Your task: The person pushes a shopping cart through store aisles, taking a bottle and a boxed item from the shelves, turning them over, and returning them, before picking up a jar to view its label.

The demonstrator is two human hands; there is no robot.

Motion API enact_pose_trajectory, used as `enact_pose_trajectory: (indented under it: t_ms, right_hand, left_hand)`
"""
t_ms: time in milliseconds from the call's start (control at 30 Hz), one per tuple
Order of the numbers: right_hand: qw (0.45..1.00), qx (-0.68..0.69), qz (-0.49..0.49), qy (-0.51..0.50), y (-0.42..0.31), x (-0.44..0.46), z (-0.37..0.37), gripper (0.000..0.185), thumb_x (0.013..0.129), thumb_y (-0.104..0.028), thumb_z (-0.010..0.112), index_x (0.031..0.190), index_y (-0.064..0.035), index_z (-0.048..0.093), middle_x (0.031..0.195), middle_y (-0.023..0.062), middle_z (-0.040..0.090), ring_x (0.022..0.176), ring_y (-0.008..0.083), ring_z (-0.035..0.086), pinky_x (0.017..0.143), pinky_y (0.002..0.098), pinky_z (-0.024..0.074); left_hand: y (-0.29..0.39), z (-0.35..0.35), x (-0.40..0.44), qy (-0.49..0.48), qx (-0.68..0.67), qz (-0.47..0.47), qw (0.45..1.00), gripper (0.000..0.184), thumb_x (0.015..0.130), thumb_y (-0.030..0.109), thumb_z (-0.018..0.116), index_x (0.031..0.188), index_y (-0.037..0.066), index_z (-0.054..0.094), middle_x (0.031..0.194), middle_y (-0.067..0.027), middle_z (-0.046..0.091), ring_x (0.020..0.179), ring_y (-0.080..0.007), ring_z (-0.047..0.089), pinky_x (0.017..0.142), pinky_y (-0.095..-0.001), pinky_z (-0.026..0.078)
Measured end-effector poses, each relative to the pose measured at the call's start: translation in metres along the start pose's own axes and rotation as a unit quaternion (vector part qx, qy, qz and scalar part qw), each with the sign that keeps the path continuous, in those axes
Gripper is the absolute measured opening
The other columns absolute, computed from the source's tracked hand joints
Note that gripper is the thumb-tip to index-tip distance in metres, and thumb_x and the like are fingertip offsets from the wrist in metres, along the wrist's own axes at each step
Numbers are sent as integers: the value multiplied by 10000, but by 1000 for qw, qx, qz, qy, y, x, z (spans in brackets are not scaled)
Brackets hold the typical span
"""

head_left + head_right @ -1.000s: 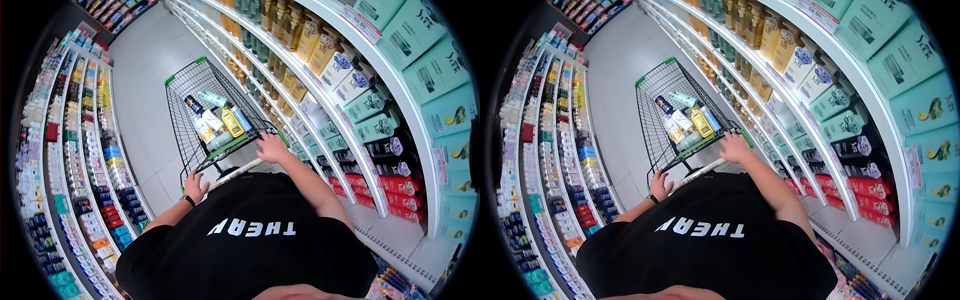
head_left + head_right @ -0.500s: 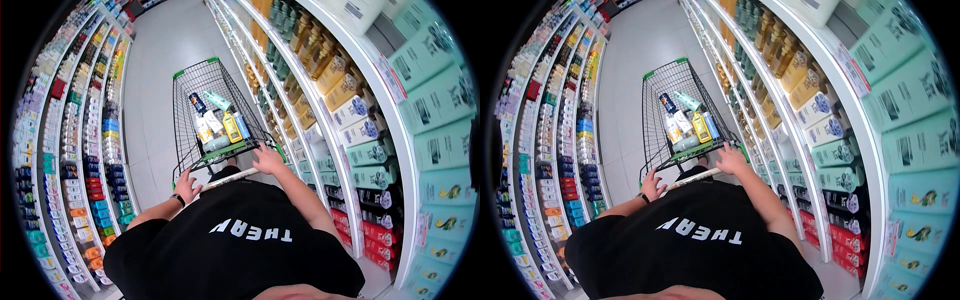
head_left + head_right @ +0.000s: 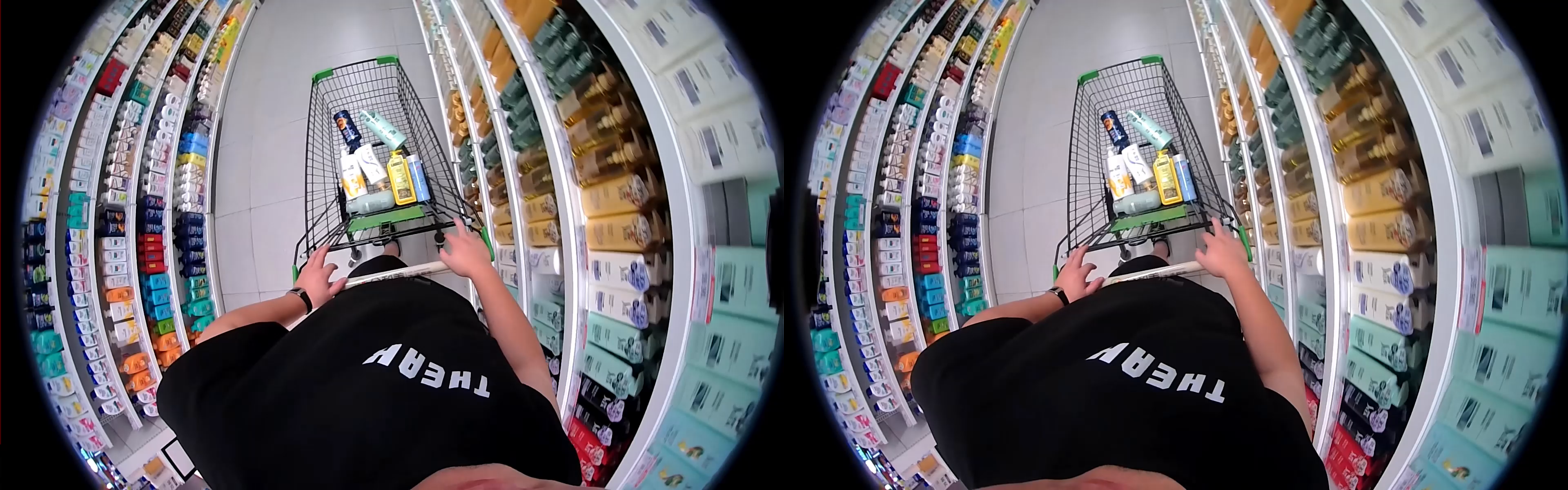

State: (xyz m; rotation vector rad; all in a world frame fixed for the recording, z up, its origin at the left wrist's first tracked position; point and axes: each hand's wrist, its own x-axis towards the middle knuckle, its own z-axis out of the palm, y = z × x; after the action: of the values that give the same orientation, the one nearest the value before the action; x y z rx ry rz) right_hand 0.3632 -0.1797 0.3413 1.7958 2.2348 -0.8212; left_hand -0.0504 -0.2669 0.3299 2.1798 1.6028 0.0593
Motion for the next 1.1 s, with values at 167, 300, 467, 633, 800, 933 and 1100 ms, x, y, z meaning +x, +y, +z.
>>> enact_pose_trajectory:
  t_ms: [167,300,467,633,800,933,1100]
  right_hand:
    - [1000,-12,-5,-1,-12,42,-10,508,926,-488,577,1277,-125,644,1672,166,263,1273,350,579,1039,478,493]
    - [998,7,-3,-57,-45,75,-23,517,957,-494,566,1293,-108,632,1678,204,213,1252,410,584,1051,497,484]
    - [991,88,-88,-46,-88,139,-17,598,960,-515,611,1337,-51,597,1614,348,219,1160,495,619,1035,504,501]
    - [985,81,-154,18,-132,194,-39,465,942,-427,646,1154,-13,646,1497,353,409,1118,470,642,967,514,534]
    - [984,21,-154,89,-115,249,-63,412,918,-387,619,1111,-27,670,1460,252,513,1087,405,662,921,491,550]
    - [981,-12,-151,121,-71,282,-118,311,890,-332,604,904,-39,709,1028,188,706,928,395,683,835,513,553]
    - [986,-11,-73,152,-7,331,-161,342,892,-342,602,909,-19,714,971,205,700,934,416,671,846,504,541]
  left_hand:
    - [-31,-22,33,16,8,18,1000,476,913,441,688,1073,-6,720,1553,-317,377,1449,-470,362,1166,-495,377]
    - [-82,-50,58,38,8,71,997,410,870,364,742,1008,-20,710,1511,-322,427,1410,-483,419,1159,-504,392]
    - [-180,-104,102,41,36,108,993,408,811,355,766,971,-15,703,1492,-290,460,1372,-459,466,1101,-498,449]
    - [-244,-148,160,-36,50,23,998,496,864,458,673,1092,19,719,1557,-257,398,1386,-454,433,1144,-499,392]
    - [-238,-163,206,-30,30,-6,999,472,907,453,658,1121,38,722,1564,-250,393,1397,-444,418,1168,-493,363]
    - [-190,-160,236,-18,23,-50,998,519,945,506,614,1176,56,727,1577,-254,380,1417,-440,399,1173,-488,366]
    - [-118,-140,275,12,16,-101,995,573,946,562,589,1179,57,725,1569,-284,382,1439,-437,378,1145,-507,402]
